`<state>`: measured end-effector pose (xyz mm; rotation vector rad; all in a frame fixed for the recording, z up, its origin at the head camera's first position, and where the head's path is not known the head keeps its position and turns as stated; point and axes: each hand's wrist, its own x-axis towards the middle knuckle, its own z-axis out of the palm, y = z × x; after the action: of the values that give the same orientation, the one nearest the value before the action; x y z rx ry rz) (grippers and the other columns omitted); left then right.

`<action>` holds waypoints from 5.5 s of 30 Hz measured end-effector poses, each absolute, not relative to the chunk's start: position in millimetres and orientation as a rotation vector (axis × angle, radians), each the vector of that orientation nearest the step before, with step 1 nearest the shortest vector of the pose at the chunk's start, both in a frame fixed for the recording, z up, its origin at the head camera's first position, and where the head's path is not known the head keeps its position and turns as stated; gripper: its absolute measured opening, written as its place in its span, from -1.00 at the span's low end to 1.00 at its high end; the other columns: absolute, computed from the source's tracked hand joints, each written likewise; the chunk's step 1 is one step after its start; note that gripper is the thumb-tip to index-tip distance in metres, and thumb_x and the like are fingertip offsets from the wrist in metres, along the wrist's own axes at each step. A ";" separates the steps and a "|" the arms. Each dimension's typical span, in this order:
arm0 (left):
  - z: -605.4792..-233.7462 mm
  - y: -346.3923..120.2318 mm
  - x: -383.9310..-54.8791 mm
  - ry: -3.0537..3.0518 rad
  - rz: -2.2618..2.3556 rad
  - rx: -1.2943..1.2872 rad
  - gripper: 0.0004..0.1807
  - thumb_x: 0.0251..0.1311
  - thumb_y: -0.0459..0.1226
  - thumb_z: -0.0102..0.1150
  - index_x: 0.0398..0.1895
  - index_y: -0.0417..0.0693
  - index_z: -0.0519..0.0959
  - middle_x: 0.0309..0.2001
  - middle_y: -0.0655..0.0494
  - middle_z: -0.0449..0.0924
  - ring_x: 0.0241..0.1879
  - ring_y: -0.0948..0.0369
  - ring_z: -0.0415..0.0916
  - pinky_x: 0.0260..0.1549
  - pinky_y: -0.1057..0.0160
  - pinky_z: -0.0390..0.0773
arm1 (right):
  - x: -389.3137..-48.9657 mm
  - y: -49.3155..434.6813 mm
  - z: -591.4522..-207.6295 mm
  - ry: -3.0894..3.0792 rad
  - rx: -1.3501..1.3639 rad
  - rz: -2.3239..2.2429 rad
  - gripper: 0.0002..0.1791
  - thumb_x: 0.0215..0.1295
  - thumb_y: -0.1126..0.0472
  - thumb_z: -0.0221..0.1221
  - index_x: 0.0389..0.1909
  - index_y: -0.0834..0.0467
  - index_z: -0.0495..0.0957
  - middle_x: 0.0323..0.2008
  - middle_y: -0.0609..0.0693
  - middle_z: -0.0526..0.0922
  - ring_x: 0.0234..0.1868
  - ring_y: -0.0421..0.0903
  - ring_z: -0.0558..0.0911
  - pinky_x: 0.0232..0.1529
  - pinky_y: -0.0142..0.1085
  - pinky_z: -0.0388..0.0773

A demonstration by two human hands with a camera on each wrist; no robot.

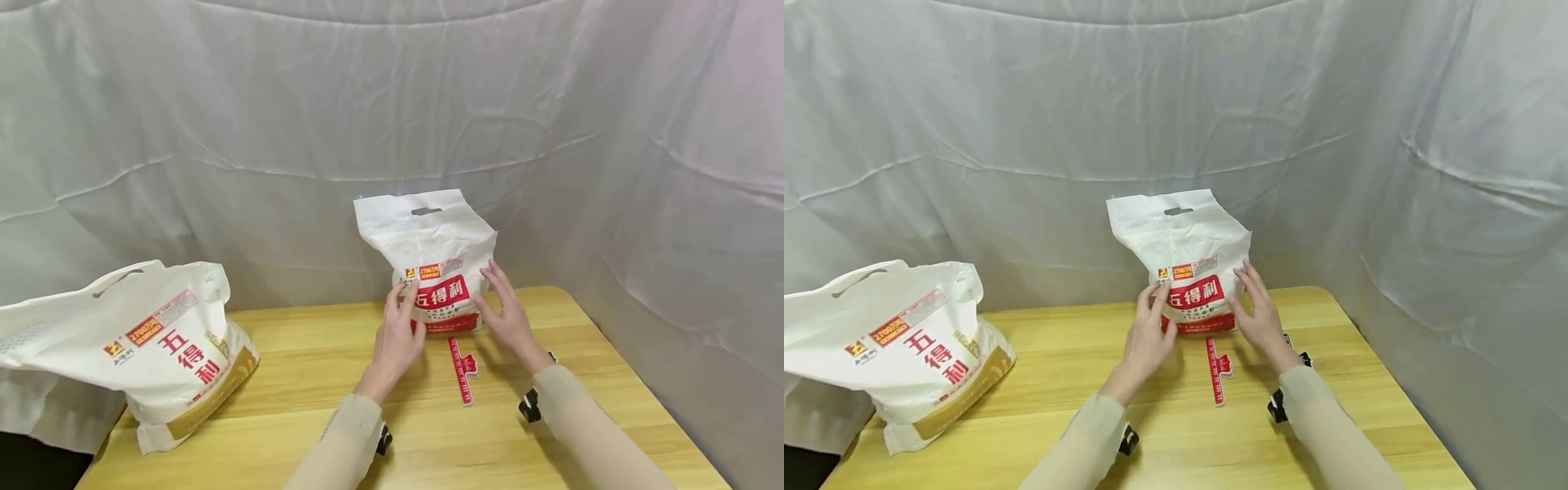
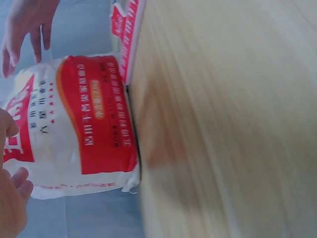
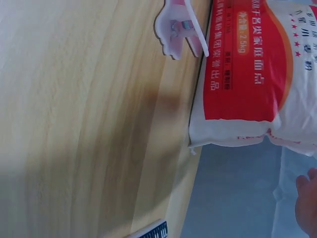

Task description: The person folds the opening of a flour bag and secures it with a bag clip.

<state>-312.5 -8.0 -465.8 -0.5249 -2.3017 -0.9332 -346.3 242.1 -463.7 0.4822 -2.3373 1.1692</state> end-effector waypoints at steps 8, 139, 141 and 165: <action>-448.6 -16.4 -310.6 -2.142 -0.916 -0.539 -0.18 0.21 -0.46 0.32 0.57 -0.07 0.30 0.49 -0.16 0.24 0.35 -0.06 0.41 -0.26 0.17 0.73 | -335.3 244.5 -449.8 -2.237 0.513 1.165 -0.29 0.44 0.31 0.22 0.56 0.14 0.25 0.67 -0.05 0.02 0.63 0.15 0.08 0.48 0.35 0.06; -307.1 -13.7 -402.1 -2.360 -0.449 -0.915 -0.79 0.28 -0.26 0.17 -0.07 0.05 0.67 0.41 0.20 0.50 0.48 0.14 0.28 0.51 0.11 0.15 | -386.6 250.5 -393.2 -2.256 0.514 1.025 -0.87 0.35 0.41 0.31 -0.12 0.25 0.64 0.20 0.17 0.68 0.20 0.23 0.65 0.25 0.12 0.55; -307.2 -12.9 -401.6 -2.386 -0.448 -0.912 -0.75 0.28 -0.20 0.14 -0.02 0.07 0.67 0.41 0.21 0.50 0.49 0.15 0.26 0.52 0.11 0.12 | -385.4 250.4 -393.2 -2.267 0.519 1.055 -0.86 0.36 0.40 0.31 -0.10 0.26 0.63 0.20 0.19 0.67 0.19 0.23 0.65 0.23 0.11 0.57; -323.0 -2.4 -402.1 -2.290 -0.521 -0.858 -0.74 0.44 -0.17 0.27 0.12 0.04 0.66 0.21 0.16 0.65 0.29 0.12 0.49 0.35 0.12 0.38 | -385.3 241.6 -397.6 -2.254 0.414 1.135 -0.68 0.40 0.25 0.34 0.08 0.28 0.59 0.12 0.23 0.68 0.13 0.23 0.65 0.18 0.12 0.58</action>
<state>-402.1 -2.4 -323.0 -0.8581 -2.2902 -0.5212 -385.3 241.6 -397.6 0.4139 -2.2537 1.1353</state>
